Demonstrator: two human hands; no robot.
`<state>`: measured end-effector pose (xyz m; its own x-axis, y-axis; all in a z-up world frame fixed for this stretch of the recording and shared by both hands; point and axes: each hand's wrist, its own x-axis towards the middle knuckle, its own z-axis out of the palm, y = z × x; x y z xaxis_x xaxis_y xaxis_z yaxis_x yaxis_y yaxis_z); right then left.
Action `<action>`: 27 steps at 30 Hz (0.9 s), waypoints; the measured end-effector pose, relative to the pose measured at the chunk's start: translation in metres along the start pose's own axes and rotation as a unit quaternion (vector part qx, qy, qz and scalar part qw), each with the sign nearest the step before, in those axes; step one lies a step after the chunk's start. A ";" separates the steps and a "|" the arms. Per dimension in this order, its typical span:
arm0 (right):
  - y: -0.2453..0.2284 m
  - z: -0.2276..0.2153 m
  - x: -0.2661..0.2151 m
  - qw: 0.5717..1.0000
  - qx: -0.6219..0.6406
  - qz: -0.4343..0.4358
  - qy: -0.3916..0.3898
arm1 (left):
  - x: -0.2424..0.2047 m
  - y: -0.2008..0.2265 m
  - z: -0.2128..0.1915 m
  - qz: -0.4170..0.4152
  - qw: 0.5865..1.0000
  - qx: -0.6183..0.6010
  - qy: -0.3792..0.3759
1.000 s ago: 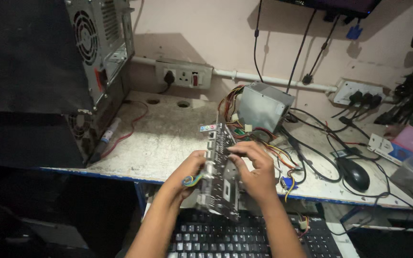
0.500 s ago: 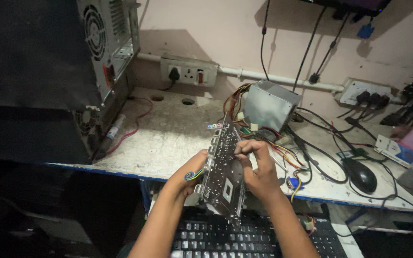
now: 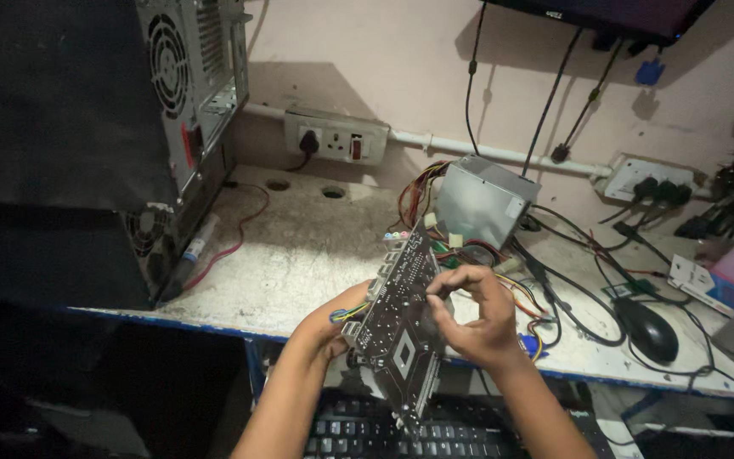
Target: The person handles a computer motherboard, rotating it to inspect various sides and ports. They then remove a CPU cooler, place it on the table, and apply thermal paste from a syringe onto the motherboard's CPU socket area.
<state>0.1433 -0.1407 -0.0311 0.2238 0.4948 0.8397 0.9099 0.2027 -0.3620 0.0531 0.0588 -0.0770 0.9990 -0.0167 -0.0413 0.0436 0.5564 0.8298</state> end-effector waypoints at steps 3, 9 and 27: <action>0.001 0.001 0.000 1.000 0.023 0.010 0.003 | 0.002 0.001 -0.002 -0.011 1.000 0.002 0.016; -0.003 -0.004 0.003 1.000 0.003 -0.005 -0.024 | 0.000 0.006 0.002 -0.028 0.999 0.017 0.008; -0.003 -0.003 0.003 0.996 -0.074 -0.051 -0.019 | -0.009 0.009 0.009 -0.034 0.999 0.015 0.034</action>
<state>0.1421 -0.1422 -0.0262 0.1172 0.5107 0.8517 0.9692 0.1282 -0.2103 0.0450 0.0563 -0.0636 0.9908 0.0034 -0.1355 0.1131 0.5310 0.8398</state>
